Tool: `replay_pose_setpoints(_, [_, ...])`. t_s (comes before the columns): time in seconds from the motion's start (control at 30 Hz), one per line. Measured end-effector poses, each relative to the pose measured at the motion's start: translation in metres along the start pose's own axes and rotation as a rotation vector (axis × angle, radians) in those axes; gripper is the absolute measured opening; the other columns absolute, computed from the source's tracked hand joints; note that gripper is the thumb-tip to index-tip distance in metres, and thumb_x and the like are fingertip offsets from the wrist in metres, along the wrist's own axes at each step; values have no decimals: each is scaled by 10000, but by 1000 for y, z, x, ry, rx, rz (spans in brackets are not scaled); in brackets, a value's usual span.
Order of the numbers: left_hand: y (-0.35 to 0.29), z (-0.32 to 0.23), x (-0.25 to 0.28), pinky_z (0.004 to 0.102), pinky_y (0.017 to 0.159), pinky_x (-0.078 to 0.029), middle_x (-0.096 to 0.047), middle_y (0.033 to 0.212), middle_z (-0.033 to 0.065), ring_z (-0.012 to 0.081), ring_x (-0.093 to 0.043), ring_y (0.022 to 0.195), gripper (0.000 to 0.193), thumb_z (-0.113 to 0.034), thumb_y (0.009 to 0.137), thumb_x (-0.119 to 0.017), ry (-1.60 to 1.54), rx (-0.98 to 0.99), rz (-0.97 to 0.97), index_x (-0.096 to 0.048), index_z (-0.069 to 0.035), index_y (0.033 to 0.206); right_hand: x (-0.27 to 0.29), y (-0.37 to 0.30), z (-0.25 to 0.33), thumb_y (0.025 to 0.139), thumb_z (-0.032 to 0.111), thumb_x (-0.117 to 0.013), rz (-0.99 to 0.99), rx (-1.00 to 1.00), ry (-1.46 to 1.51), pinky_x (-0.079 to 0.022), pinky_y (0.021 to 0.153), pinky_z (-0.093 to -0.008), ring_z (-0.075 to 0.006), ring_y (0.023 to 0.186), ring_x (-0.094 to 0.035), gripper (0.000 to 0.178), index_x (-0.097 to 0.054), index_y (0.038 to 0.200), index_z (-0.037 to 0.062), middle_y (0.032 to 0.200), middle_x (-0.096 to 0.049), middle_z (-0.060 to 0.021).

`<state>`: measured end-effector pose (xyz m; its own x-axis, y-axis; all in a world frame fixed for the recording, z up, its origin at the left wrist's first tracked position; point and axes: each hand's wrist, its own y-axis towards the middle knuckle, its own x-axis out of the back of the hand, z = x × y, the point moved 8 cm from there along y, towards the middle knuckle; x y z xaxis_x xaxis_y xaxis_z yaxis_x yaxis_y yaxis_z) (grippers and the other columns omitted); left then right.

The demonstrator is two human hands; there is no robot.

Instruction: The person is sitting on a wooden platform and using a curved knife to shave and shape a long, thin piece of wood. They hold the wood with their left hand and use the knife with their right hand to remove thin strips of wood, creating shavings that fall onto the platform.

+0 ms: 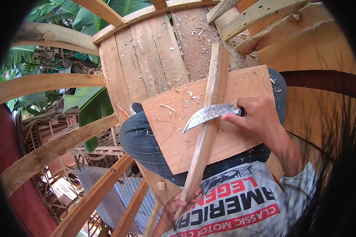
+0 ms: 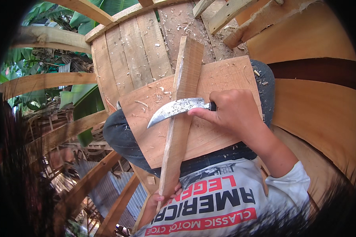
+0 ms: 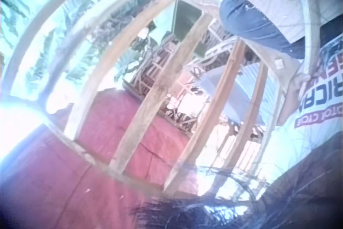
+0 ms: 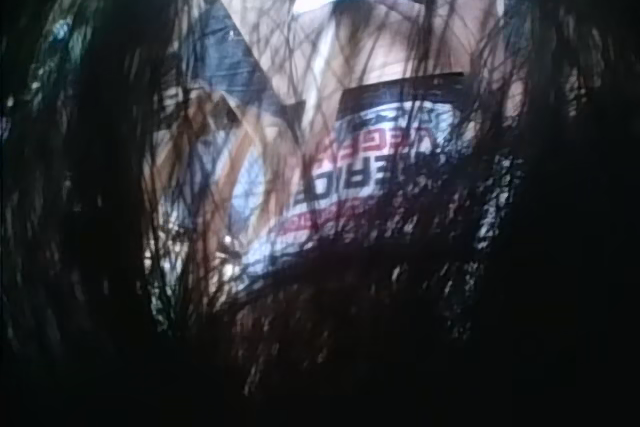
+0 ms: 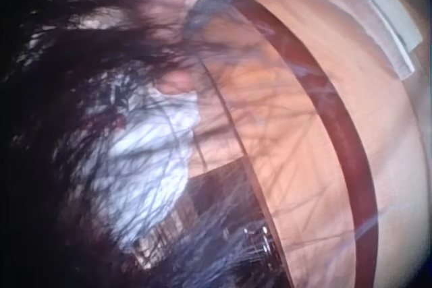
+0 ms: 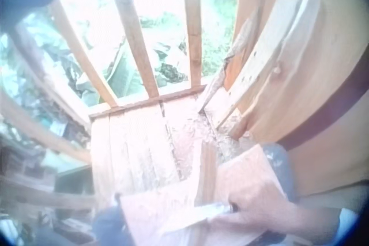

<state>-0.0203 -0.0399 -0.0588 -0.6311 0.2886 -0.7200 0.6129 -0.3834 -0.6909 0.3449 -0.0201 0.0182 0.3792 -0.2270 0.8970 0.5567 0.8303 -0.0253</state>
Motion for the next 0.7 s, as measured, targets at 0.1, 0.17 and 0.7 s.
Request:
replay_pose_setpoints(0.1, [3, 11, 18, 193, 805, -375, -463, 1002, 51, 99, -471, 891, 766, -405, 606, -685, 60, 15, 23, -406, -21, 1207, 1, 4, -8, 745, 650, -643, 8, -8, -61, -478, 487, -380, -298, 489, -600, 628, -652, 603, 39, 513, -572, -139])
replay_pose_setpoints(0.17, [5, 8, 12, 183, 785, -369, -459, 999, 44, 92, -466, 877, 766, -406, 610, -689, 95, -16, 21, -403, -21, 1208, 2, 13, -17, 751, 670, -619, 1, -39, -147, -474, 486, -377, -296, 500, -602, 653, -651, 602, 36, 520, -575, -138])
replay_pose_setpoints(0.7, [6, -9, -16, 161, 733, -362, -434, 964, 19, 60, -448, 857, 707, -364, 622, -711, 29, -58, -9, -404, -24, 1161, -4, 0, -12, 697, 649, -685, 11, -21, -3, -472, 485, -375, -300, 481, -599, 635, -619, 574, 29, 496, -555, -139])
